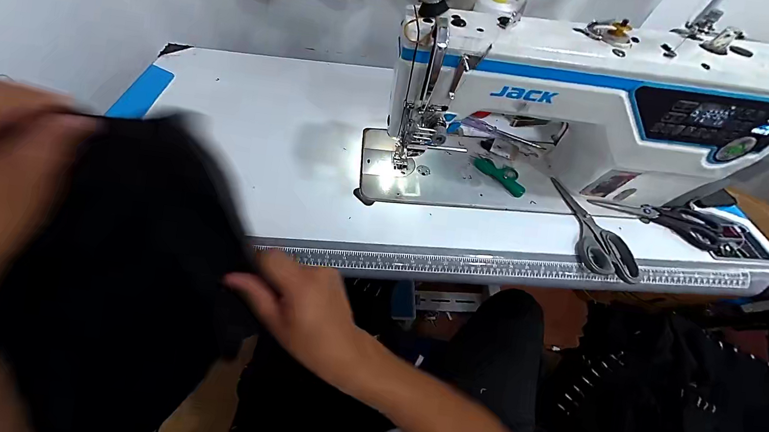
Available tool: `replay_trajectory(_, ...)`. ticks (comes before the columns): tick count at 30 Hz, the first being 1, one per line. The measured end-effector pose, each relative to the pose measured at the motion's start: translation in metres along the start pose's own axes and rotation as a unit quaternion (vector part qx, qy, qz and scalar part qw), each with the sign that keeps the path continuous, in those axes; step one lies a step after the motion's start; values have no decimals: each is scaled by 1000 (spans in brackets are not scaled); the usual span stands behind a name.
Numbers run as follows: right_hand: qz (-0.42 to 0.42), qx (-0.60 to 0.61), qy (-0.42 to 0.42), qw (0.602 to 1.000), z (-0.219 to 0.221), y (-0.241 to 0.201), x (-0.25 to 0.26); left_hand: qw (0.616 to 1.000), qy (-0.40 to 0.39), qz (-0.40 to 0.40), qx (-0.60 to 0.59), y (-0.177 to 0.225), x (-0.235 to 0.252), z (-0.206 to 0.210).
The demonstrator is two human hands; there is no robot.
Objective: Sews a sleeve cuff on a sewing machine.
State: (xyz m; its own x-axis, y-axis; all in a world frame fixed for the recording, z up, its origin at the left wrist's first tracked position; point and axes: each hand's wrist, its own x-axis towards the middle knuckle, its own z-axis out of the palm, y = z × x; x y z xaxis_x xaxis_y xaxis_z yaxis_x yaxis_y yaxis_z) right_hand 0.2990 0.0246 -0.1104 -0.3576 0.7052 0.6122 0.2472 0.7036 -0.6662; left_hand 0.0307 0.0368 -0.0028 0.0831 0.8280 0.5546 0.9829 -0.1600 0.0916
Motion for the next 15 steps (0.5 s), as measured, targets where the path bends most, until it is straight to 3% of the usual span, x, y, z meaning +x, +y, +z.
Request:
replay_trajectory(3, 202, -144, 37, 968, -22, 44, -46, 979, -172, 108, -4, 72, 68, 105)
replay_trajectory(5, 258, -290, 38, 921, -55, 58, -59, 954, -258, 118, -97, 107, 86, 180)
replay_trajectory(7, 264, -343, 43, 900, -93, 67, -50, 933, -273, 100, -213, 133, 95, 227)
replay_trajectory(11, 190, -230, 65, 952, -104, 99, 0, 932, -228, 72, -273, 155, 108, 252)
replay_trajectory(15, 204, -305, -26, 930, -85, 131, 16, 952, -216, 67, -206, 157, 123, 258)
